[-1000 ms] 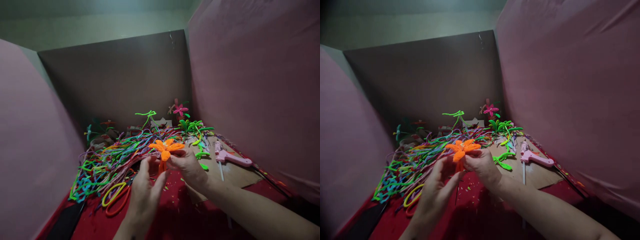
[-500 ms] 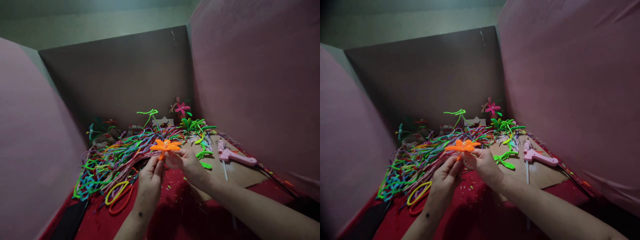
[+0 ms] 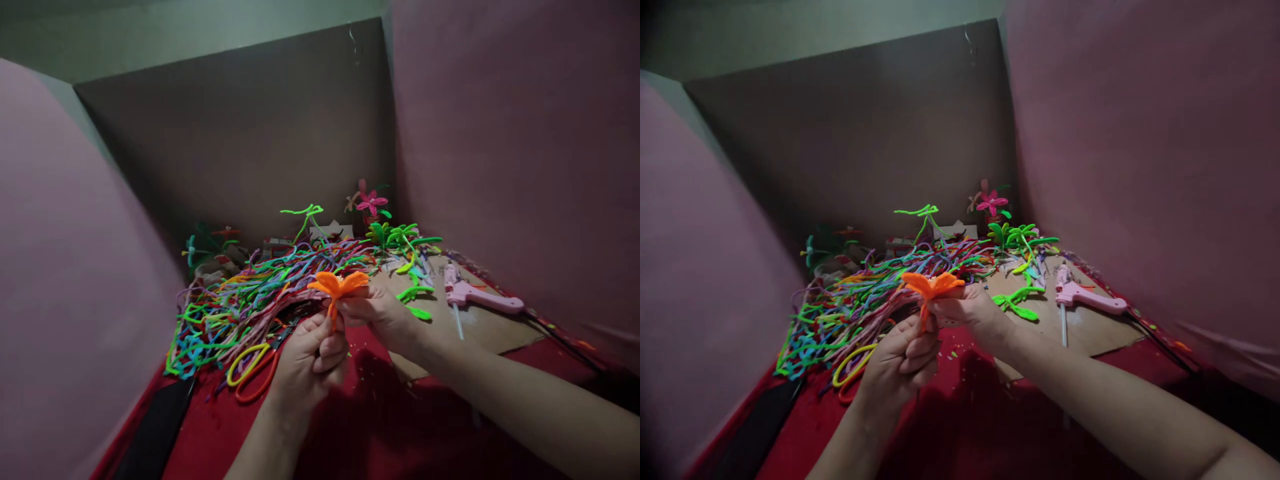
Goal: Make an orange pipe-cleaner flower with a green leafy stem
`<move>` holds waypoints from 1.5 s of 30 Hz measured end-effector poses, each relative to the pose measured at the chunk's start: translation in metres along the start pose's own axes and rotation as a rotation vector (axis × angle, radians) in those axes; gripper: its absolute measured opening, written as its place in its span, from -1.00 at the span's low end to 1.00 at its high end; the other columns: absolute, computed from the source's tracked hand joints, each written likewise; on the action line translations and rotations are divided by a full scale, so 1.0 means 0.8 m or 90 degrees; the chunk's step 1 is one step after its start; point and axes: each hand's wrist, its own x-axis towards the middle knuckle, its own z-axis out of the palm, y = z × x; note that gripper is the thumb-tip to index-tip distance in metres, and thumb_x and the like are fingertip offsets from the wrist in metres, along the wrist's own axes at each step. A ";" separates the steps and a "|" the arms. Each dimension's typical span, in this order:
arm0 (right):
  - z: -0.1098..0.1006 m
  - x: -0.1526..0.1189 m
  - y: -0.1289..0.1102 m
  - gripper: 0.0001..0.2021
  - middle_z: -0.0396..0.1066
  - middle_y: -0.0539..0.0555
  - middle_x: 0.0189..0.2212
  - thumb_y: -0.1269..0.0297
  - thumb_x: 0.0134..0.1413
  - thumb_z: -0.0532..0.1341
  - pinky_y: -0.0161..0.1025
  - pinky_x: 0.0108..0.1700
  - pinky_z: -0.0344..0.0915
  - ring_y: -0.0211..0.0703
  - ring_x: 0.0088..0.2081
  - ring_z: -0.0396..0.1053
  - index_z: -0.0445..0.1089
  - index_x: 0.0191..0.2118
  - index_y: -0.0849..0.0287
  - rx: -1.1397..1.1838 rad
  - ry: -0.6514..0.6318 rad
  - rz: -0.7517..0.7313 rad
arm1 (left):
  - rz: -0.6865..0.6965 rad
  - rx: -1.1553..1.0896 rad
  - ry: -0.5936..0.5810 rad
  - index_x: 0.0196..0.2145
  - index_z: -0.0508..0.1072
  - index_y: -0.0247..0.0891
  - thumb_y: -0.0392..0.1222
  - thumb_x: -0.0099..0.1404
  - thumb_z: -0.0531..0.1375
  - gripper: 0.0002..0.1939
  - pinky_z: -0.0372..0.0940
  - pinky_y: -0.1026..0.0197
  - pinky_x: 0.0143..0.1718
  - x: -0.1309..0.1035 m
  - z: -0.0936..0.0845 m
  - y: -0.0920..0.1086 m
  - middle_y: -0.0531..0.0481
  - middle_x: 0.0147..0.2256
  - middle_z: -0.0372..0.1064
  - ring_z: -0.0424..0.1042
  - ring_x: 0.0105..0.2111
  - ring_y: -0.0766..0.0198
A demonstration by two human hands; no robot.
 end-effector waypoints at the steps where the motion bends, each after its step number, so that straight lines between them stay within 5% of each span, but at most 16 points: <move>1: -0.001 0.000 0.001 -0.82 0.32 -0.02 -0.60 0.24 -0.20 0.34 -0.36 -0.44 0.17 -0.34 -0.53 0.21 0.44 -0.54 0.28 0.012 0.004 -0.008 | -0.008 0.018 -0.006 -0.43 0.30 -0.30 -0.14 0.18 0.16 -0.84 -0.12 0.45 -0.78 -0.001 0.000 0.000 0.27 -0.70 -0.08 -0.29 -0.75 0.56; 9: 0.005 -0.007 0.004 -0.83 0.33 -0.05 -0.61 0.21 -0.18 0.32 -0.34 -0.44 0.15 -0.33 -0.54 0.20 0.48 -0.47 0.23 -0.047 0.099 -0.033 | 0.200 0.662 0.222 -0.43 0.25 -0.22 -0.01 0.21 0.11 -0.77 0.03 0.34 -0.58 0.004 -0.001 -0.015 0.15 -0.60 0.12 0.10 -0.62 0.40; 12: 0.007 -0.008 0.004 -0.81 0.36 -0.04 -0.58 0.20 -0.18 0.32 -0.31 -0.37 0.18 -0.30 -0.49 0.23 0.50 -0.42 0.21 -0.080 0.113 -0.041 | 0.272 0.784 0.282 -0.36 0.28 -0.21 -0.09 0.23 0.09 -0.86 0.04 0.31 -0.51 0.004 -0.001 -0.019 0.14 -0.56 0.17 0.14 -0.59 0.36; 17: 0.010 -0.009 0.000 -0.79 0.36 -0.04 -0.55 0.18 -0.17 0.31 -0.27 -0.29 0.20 -0.27 -0.44 0.24 0.50 -0.40 0.20 -0.172 0.102 -0.053 | 0.277 0.707 0.288 -0.37 0.29 -0.20 -0.11 0.28 0.00 -0.84 0.00 0.32 -0.54 0.003 -0.002 -0.021 0.17 -0.60 0.06 0.05 -0.61 0.39; 24: 0.004 -0.010 0.006 -0.82 0.34 0.01 -0.47 0.22 -0.03 0.23 -0.24 -0.23 0.20 -0.20 -0.34 0.25 0.47 -0.37 0.22 -0.283 0.119 -0.079 | 0.146 0.276 0.220 -0.34 0.29 -0.20 -0.06 0.22 0.12 -0.84 -0.16 0.41 -0.70 0.006 0.004 -0.018 0.25 -0.67 -0.09 -0.16 -0.71 0.49; 31: 0.005 -0.008 0.006 -0.75 0.30 -0.03 -0.53 0.11 -0.16 0.30 -0.28 -0.29 0.16 -0.29 -0.45 0.18 0.44 -0.49 0.23 -0.118 0.106 -0.004 | 0.004 0.021 0.043 -0.43 0.24 -0.24 -0.09 0.22 0.14 -0.80 -0.18 0.46 -0.78 0.004 0.003 -0.003 0.28 -0.70 -0.07 -0.31 -0.75 0.55; 34: 0.011 -0.011 0.000 -0.71 0.30 -0.03 -0.54 0.08 -0.25 0.35 -0.28 -0.30 0.15 -0.29 -0.45 0.17 0.45 -0.49 0.24 -0.046 0.084 0.027 | -0.012 0.052 0.018 -0.41 0.26 -0.25 -0.07 0.22 0.12 -0.80 -0.18 0.45 -0.77 0.002 0.001 -0.001 0.27 -0.69 -0.06 -0.30 -0.75 0.55; 37: 0.013 -0.013 -0.001 -0.71 0.28 -0.03 -0.56 0.07 -0.26 0.36 -0.29 -0.34 0.13 -0.29 -0.47 0.13 0.46 -0.52 0.23 -0.029 0.095 -0.009 | 0.034 0.191 0.077 -0.45 0.25 -0.25 0.01 0.23 0.08 -0.73 -0.17 0.42 -0.73 0.002 0.003 -0.004 0.22 -0.67 0.00 -0.18 -0.74 0.52; 42: 0.003 -0.013 0.012 -0.72 0.25 -0.02 -0.58 0.07 -0.16 0.31 -0.28 -0.30 0.13 -0.23 -0.40 0.16 0.48 -0.53 0.23 -0.153 0.132 -0.077 | 0.300 0.623 0.245 -0.47 0.37 -0.24 -0.08 0.15 0.17 -0.82 0.04 0.34 -0.55 0.004 0.001 -0.015 0.13 -0.62 0.15 0.09 -0.61 0.41; 45: 0.003 -0.013 0.017 -0.72 0.25 -0.01 -0.56 0.06 -0.09 0.27 -0.28 -0.31 0.14 -0.22 -0.40 0.16 0.46 -0.54 0.21 -0.219 0.137 -0.090 | 0.348 0.632 0.282 -0.48 0.37 -0.21 -0.10 0.18 0.13 -0.84 0.06 0.33 -0.54 0.004 -0.004 -0.024 0.11 -0.59 0.18 0.13 -0.60 0.38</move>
